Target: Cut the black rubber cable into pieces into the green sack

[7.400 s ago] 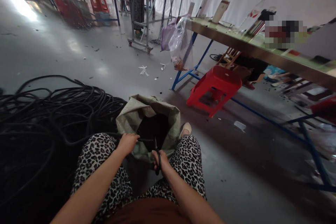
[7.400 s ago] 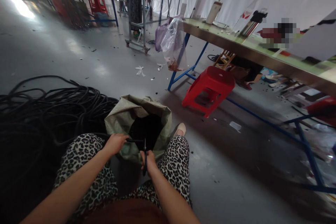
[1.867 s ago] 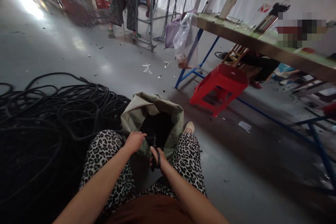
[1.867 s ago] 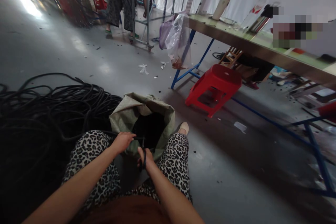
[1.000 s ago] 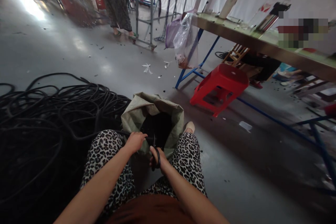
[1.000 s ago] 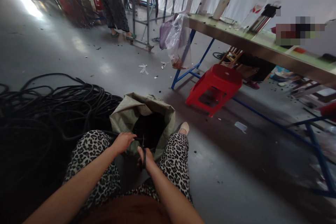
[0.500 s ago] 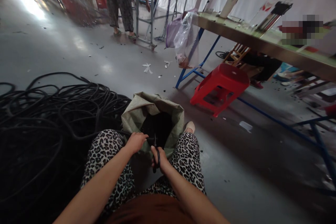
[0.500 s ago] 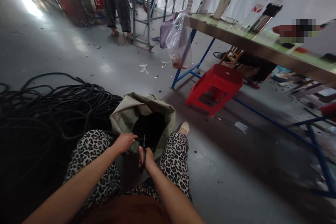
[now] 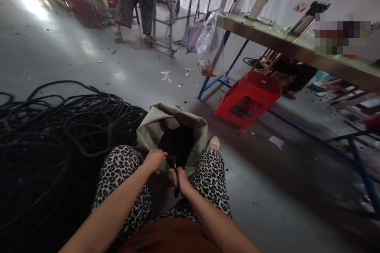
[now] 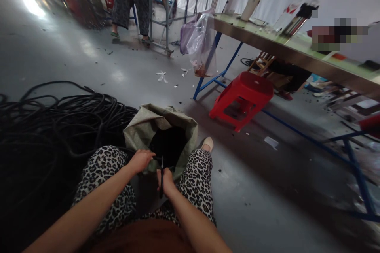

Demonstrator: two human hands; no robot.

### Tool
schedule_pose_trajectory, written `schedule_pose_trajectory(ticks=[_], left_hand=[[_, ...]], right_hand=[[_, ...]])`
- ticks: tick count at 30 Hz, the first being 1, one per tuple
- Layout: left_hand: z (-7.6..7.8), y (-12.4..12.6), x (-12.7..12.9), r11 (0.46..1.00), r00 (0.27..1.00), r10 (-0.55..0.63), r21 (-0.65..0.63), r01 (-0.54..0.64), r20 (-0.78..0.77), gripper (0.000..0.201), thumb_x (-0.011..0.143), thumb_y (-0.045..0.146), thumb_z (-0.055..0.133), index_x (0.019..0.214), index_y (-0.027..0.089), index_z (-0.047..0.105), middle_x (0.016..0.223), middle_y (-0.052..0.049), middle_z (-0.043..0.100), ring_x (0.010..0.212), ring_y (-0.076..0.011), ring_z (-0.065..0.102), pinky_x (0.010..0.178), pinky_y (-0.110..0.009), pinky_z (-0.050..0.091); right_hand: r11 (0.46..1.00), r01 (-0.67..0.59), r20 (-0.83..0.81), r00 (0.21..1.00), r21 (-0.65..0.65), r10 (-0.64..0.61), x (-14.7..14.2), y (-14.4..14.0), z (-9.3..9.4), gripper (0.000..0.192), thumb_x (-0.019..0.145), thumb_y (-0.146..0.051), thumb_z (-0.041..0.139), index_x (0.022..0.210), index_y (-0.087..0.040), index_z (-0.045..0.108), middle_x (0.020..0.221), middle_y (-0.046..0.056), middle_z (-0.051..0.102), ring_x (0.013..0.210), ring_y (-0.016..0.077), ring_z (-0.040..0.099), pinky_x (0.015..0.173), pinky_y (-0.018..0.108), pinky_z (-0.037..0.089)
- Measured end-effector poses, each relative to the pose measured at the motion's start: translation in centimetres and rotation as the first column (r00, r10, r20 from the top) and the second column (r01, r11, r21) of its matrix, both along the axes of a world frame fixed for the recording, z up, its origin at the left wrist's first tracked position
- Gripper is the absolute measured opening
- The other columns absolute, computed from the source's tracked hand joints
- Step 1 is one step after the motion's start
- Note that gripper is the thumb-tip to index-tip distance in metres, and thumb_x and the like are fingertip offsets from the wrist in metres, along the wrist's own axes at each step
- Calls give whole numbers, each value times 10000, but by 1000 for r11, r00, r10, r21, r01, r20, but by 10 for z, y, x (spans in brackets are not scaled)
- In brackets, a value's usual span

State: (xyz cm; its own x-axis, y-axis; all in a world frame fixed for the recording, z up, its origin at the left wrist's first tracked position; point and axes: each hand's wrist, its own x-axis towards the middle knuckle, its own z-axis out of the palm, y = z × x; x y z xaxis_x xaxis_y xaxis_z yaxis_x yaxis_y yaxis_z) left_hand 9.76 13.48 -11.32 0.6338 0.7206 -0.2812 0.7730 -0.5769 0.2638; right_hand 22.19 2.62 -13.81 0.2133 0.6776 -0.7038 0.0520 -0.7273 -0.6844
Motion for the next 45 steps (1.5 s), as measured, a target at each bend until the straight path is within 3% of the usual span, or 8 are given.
schedule_pose_trajectory(ticks=[7, 15, 26, 33, 45], left_hand=[[1, 2, 1, 999, 999, 38, 18, -38, 19, 278, 864, 211, 460, 1082, 239, 629, 964, -76, 673, 960, -209, 597, 830, -327, 380], [13, 4, 5, 995, 994, 97, 15, -97, 47, 312, 894, 207, 405, 1140, 225, 597, 1024, -74, 667, 982, -190, 585, 836, -317, 369], [12, 2, 4, 997, 996, 76, 22, -77, 54, 291, 879, 198, 443, 1108, 225, 621, 992, -71, 675, 958, -208, 599, 817, -331, 377], [11, 0, 3, 998, 996, 61, 11, -62, 58, 283, 878, 208, 452, 1099, 234, 626, 985, -80, 672, 962, -209, 596, 827, -330, 374], [7, 0, 4, 998, 997, 63, -5, -63, 48, 272, 867, 205, 467, 1076, 254, 634, 965, -67, 678, 954, -203, 599, 823, -328, 376]], right_hand=[[996, 70, 13, 998, -50, -69, 4, 0, -11, 207, 873, -352, 519, 841, -159, 449, 400, -106, 390, 248, 71, 386, 249, 153, 324], [998, 47, -190, 980, -36, -53, 3, 0, -3, 355, 878, -506, 452, 963, -162, 429, 441, -65, 502, 291, 108, 488, 286, 165, 358], [1000, 3, -157, 988, -6, -4, 1, 3, -7, 360, 871, -481, 483, 1004, -150, 435, 438, -63, 504, 300, 109, 486, 296, 167, 350], [1000, 18, -147, 989, 20, -15, 0, 5, -18, 316, 873, -471, 486, 922, -163, 436, 432, -72, 483, 293, 108, 474, 300, 183, 368], [1000, 10, -172, 985, -8, -11, 1, 6, -7, 359, 861, -506, 489, 948, -162, 434, 459, -55, 506, 300, 113, 487, 296, 177, 349]])
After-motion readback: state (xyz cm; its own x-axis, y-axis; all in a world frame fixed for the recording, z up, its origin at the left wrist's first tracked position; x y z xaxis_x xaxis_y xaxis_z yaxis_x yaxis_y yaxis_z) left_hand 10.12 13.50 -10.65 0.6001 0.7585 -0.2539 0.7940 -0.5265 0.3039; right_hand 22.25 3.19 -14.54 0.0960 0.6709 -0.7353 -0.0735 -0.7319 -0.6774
